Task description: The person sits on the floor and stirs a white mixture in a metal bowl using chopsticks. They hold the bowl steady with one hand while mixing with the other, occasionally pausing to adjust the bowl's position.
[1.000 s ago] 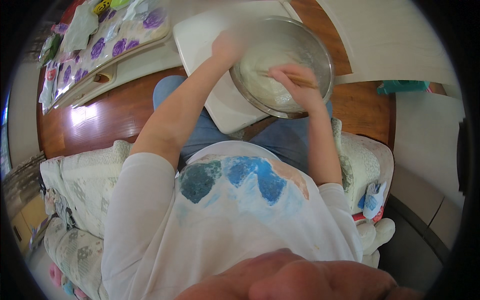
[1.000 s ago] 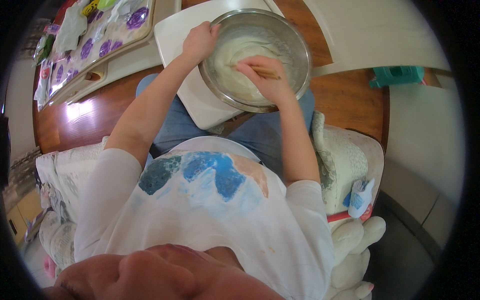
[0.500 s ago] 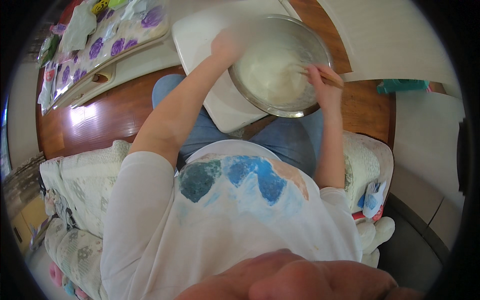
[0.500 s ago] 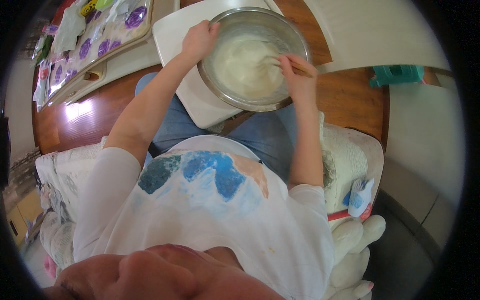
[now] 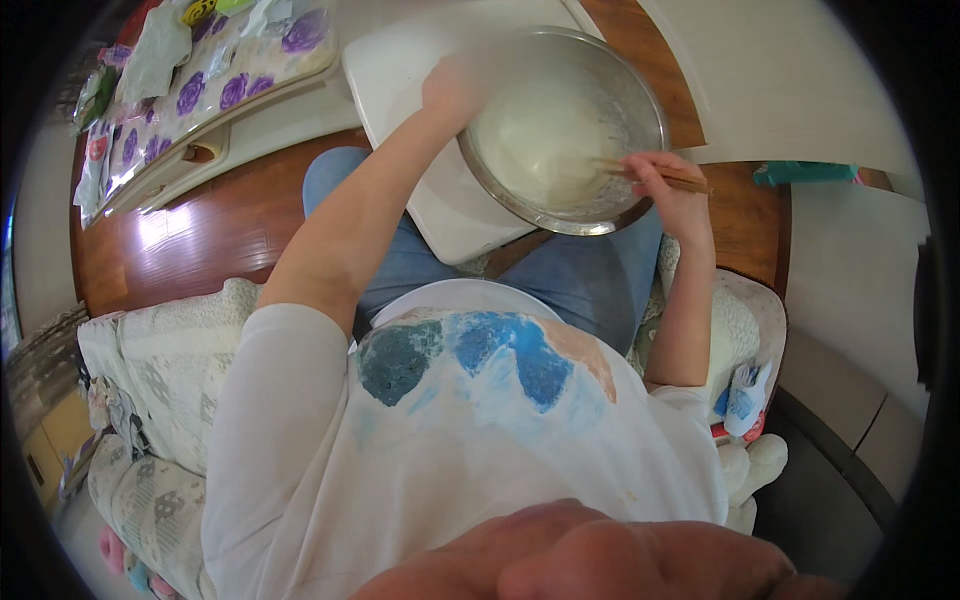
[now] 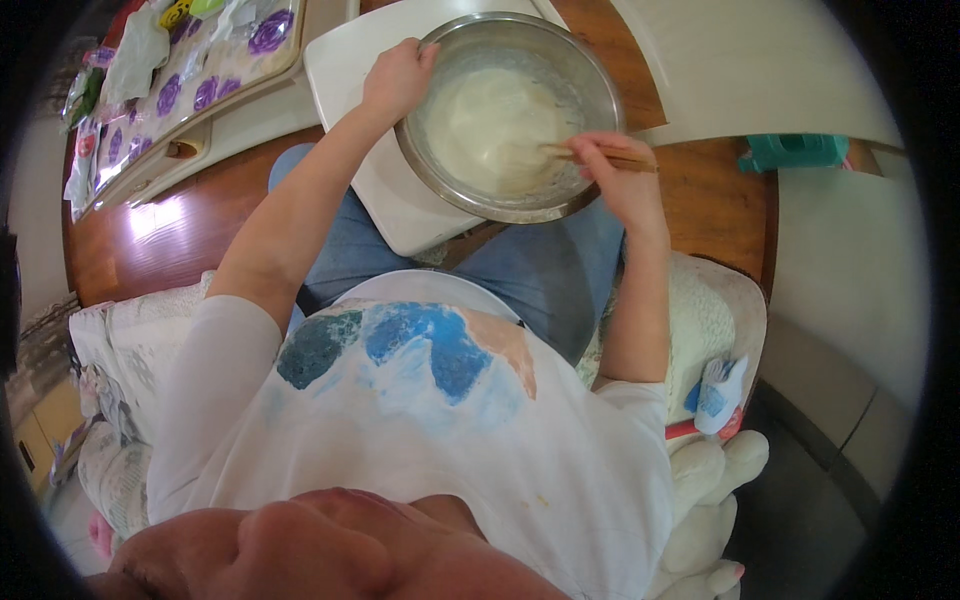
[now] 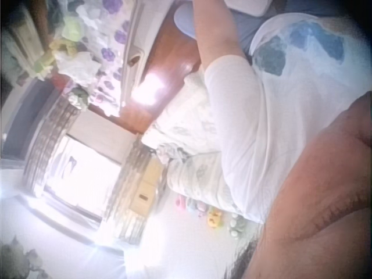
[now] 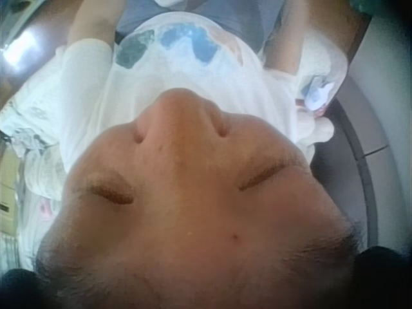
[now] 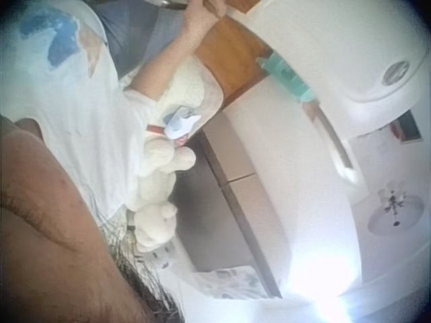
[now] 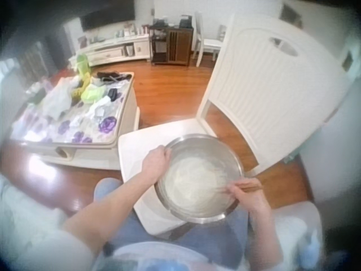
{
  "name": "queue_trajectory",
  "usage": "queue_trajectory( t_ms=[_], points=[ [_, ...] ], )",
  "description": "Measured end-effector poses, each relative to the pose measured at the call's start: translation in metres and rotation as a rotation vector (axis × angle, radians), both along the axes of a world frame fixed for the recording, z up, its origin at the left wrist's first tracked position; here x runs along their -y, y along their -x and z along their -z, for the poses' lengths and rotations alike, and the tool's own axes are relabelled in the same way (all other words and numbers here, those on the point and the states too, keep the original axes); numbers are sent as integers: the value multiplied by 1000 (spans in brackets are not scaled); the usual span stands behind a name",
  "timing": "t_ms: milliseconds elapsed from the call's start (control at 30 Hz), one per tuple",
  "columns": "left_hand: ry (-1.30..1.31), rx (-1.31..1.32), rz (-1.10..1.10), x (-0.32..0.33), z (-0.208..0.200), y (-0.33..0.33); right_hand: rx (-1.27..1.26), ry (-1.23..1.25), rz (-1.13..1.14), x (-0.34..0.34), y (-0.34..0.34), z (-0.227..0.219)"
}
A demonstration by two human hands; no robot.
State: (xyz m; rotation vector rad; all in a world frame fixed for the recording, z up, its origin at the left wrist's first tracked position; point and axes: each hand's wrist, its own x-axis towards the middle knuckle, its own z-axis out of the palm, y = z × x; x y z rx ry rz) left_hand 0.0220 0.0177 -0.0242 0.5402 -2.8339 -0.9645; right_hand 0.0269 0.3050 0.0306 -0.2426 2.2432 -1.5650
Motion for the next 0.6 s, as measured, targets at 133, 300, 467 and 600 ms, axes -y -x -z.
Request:
queue_trajectory(
  t_ms=[133, 300, 467, 600],
  points=[
    [12, -22, 11, -2, -4, -1, -89, 148, 202, 26, 20, 28],
    [19, 35, -17, -4, -10, 0, -95, 211, -82, 69, 14, 36],
    [18, 1, 2, 0, -5, -1, 59, 114, -392, 36, -4, 4],
    [11, -20, -4, 1, -1, 0, 63, -20, -82, 0, 12, -4]
  ],
)
